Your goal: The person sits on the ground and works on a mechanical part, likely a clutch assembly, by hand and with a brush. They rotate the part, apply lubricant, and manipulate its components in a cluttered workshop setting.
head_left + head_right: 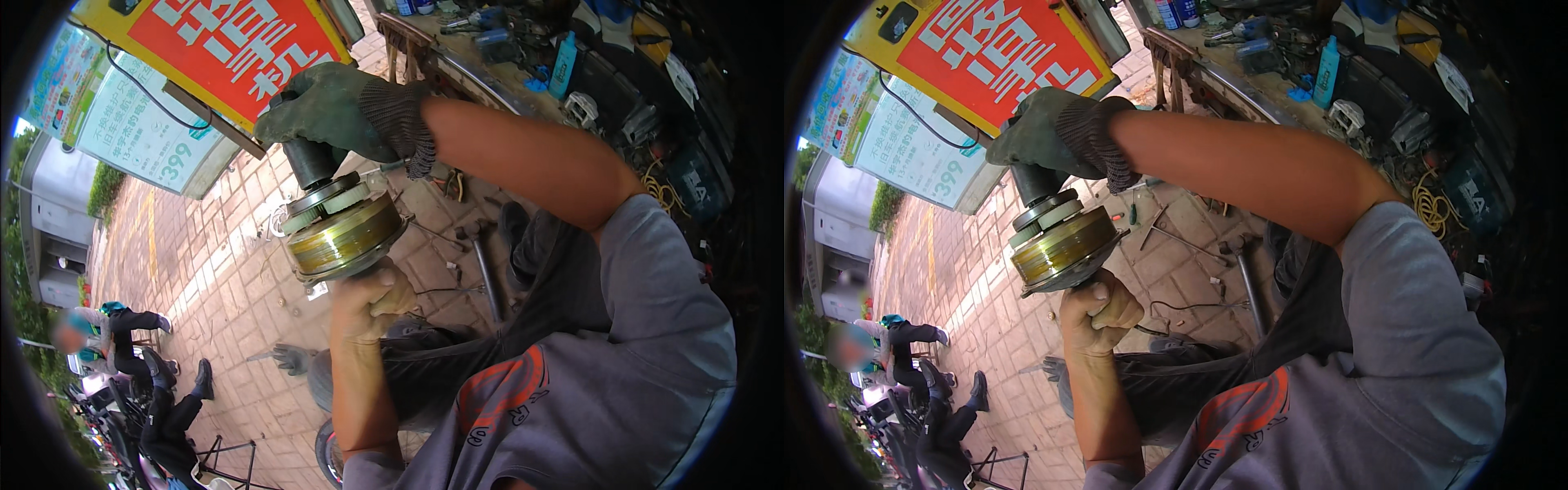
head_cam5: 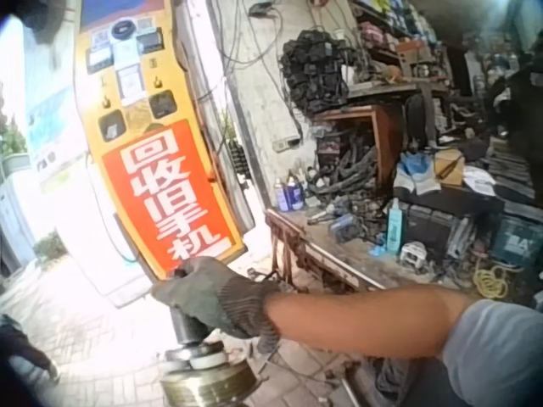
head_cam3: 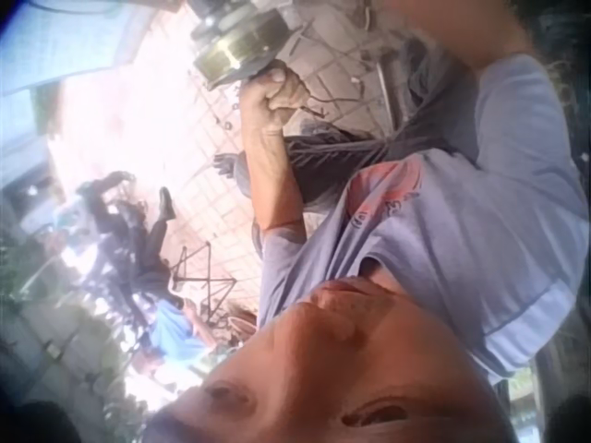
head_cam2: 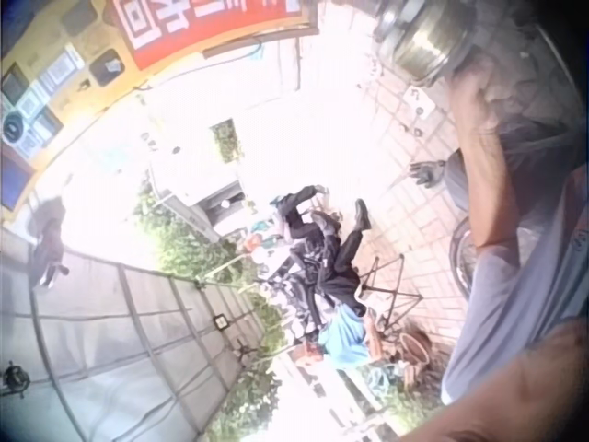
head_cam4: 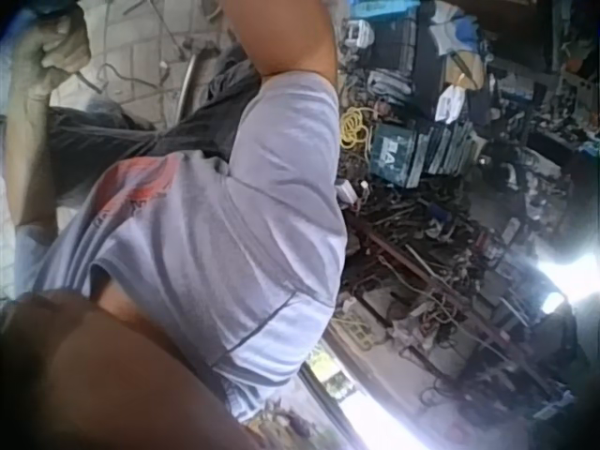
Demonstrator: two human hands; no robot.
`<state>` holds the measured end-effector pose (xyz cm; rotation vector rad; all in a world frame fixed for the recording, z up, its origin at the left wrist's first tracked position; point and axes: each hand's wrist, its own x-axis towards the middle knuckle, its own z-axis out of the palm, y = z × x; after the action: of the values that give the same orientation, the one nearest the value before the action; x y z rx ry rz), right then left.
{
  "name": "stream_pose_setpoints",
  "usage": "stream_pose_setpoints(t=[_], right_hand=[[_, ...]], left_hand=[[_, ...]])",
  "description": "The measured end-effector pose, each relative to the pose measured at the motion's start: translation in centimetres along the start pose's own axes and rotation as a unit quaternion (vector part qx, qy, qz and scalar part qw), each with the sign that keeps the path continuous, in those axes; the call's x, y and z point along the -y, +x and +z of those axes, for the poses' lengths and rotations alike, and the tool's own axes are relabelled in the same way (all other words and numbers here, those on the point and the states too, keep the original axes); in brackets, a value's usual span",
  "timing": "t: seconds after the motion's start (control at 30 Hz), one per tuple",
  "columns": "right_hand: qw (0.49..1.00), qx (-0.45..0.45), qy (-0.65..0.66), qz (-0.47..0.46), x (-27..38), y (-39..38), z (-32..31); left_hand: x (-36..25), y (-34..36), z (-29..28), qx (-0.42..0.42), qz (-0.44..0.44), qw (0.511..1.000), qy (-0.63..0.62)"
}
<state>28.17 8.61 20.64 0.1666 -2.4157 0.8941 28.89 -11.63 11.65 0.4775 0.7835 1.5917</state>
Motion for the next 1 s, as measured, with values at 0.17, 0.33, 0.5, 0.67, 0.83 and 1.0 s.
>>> stream_pose_setpoints(t=[0.17,0.33,0.5,0.67,0.83,1.0], right_hand=[[0.998,-0.009,0.039,0.044,0.1,-0.1,-0.4],[0.93,-0.028,0.319,0.179,3.0,-1.0,-0.6],[0.985,-0.086,0.151,-0.012,5.4,-2.8,-2.1],[0.886,-0.104,0.45,-0.036,8.3,-3.8,-3.7],[0.887,-0.106,0.443,-0.068,8.7,-5.8,-6.0],[0.894,-0.126,0.43,0.002,8.9,-7.3,-6.5]], left_hand=[[0.0,0.4,0.0,0.016,-0.013,1.0,-0.017],[0.7,-0.1,-1.4,-0.072,0.049,0.996,0.036],[1.7,3.2,-3.3,-0.19,0.386,0.75,0.502],[2.9,3.4,-3.2,-0.001,0.265,0.963,-0.039],[5.8,4.8,-8.4,-0.03,0.235,0.971,0.044],[5.0,4.6,-5.5,0.082,0.198,0.943,-0.256]])
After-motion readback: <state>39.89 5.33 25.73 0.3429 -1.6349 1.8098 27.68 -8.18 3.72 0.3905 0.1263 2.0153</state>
